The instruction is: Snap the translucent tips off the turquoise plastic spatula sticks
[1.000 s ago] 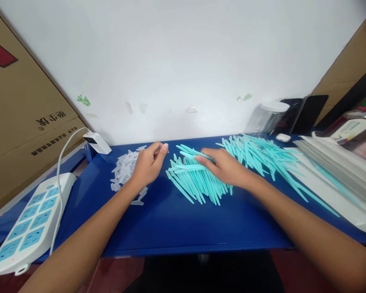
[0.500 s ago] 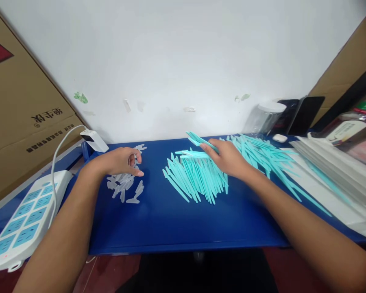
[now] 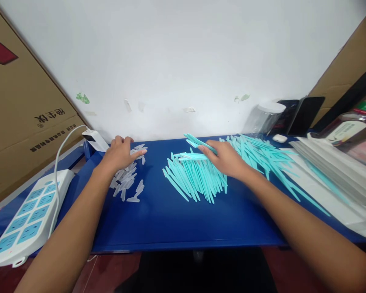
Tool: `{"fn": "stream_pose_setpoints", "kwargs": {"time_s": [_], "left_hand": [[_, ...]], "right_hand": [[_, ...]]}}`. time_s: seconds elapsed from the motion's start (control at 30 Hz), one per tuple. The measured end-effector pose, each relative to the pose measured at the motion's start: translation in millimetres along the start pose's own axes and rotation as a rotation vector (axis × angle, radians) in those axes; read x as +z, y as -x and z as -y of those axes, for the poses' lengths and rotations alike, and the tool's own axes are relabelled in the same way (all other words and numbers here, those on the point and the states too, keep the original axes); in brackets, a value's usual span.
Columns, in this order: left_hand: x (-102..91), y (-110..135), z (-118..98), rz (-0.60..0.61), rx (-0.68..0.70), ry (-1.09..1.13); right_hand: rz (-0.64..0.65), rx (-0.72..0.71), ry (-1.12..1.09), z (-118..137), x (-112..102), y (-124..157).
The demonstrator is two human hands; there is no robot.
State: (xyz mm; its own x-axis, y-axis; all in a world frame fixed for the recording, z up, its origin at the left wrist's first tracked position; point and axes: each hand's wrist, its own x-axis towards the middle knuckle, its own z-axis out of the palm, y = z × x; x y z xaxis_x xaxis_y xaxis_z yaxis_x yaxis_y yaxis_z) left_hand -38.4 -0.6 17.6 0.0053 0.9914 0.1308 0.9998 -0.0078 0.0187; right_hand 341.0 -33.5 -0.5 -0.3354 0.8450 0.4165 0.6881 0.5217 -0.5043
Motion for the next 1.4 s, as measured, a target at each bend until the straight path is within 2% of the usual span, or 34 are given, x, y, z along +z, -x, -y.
{"fn": "stream_pose_setpoints", "kwargs": {"time_s": [0.07, 0.13, 0.23, 0.33, 0.53, 0.67, 0.73, 0.8, 0.83, 0.9, 0.93, 1.0, 1.07, 1.2, 1.4], "left_hand": [[8.4, -1.1, -1.8, -0.058, -0.028, -0.026], [21.3, -4.0, -3.0, -0.024, -0.034, -0.044], [39.5, -9.3, -5.4, -0.058, 0.015, -0.063], [47.1, -12.3, -10.1, -0.104, 0.064, -0.009], [41.6, -9.9, -20.3, -0.061, 0.155, 0.042], [33.4, -7.3, -25.4, -0.114, 0.168, 0.089], [29.3, -4.3, -32.8, -0.172, 0.183, 0.230], [26.8, 1.3, -46.1, -0.193, 0.173, 0.576], [26.3, 5.1, -54.7, -0.141, 0.145, 0.799], [26.5, 14.1, -72.8, 0.040, 0.062, 1.207], [26.8, 18.6, -81.1, 0.141, 0.036, 1.344], [27.5, 26.3, -93.3, 0.267, -0.040, 1.525], [27.7, 30.6, -98.0, 0.353, -0.132, 1.633], [26.0, 30.3, -92.9, 0.445, -0.278, 1.825], [20.7, 24.5, -86.7, 0.549, -0.391, 1.959]], "right_hand": [[-0.001, -0.005, -0.004, -0.8, 0.8, -0.2], [0.000, -0.013, -0.004, -1.4, 2.0, -0.3], [0.003, -0.021, -0.003, -1.3, 3.1, -0.3], [0.012, -0.011, -0.012, -0.4, 2.4, -0.3], [0.003, -0.002, -0.014, 1.2, -0.4, -1.1], [-0.007, -0.009, 0.007, 1.1, -0.1, -1.0], [-0.012, -0.009, 0.008, 0.9, 0.6, -0.9], [-0.017, -0.006, -0.001, 0.7, 1.5, -0.9], [-0.021, -0.006, -0.004, 0.7, 2.0, -0.9], [-0.032, -0.008, -0.004, 0.8, 3.0, -0.7], [-0.036, -0.008, -0.001, 1.0, 3.5, -0.5], [-0.030, -0.002, 0.006, 1.7, 4.3, -0.1], [-0.014, 0.008, 0.007, 2.6, 4.8, 0.4], [0.005, 0.022, 0.003, 3.8, 4.1, 1.0], [0.001, 0.022, 0.027, 0.8, 3.3, 1.4]]}}
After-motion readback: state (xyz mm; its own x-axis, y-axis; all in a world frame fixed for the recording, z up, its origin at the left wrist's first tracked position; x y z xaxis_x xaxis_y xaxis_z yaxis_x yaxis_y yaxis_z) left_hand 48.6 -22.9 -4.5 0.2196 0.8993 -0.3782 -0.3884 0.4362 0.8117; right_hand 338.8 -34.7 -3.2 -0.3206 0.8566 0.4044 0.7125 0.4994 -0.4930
